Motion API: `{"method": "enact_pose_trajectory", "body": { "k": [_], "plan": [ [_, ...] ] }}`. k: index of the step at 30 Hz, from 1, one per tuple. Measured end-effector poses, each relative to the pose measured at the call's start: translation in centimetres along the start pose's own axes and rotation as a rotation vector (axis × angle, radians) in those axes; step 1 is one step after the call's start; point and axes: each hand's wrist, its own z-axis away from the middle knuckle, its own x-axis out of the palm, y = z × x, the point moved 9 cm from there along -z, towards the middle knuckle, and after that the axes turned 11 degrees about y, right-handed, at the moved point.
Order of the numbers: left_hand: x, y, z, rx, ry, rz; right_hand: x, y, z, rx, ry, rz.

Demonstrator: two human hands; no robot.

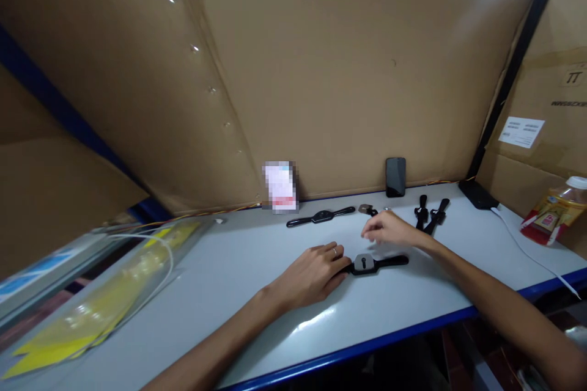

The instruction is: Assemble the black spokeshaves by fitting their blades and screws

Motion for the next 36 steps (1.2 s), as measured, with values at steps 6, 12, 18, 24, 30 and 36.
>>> {"method": "enact_pose_trajectory", "body": {
  "k": [6, 12, 18, 24, 30, 36],
  "plan": [
    [-0.4, 0.1, -0.2, -0.008, 0.011, 0.037, -8.4, 1.4, -0.2, 0.075, 0.428, 0.614],
    [-0.4, 0.1, -0.1, -0.002, 0.0, 0.016, -8.2, 4.3, -0.3, 0.181, 0.31, 0.782],
    [-0.6, 0.2, -0.1, 0.001, 0.012, 0.037, -6.7, 4.8, -0.6, 0.172, 0.237, 0.719],
    [-0.5, 0.2, -0.3, -0.005, -0.007, 0.021, -2.9, 1.1, -0.3, 0.01, 0.017, 0.288],
    [-0.3, 0.1, -0.2, 0.004, 0.006, 0.016, 1.4, -3.0, 1.7, -0.082, -0.157, -0.001],
    [-0.2, 0.0, -0.2, -0.004, -0.005, 0.023, 2.6, -2.9, 2.1, -0.061, -0.163, 0.062]
  ]
}}
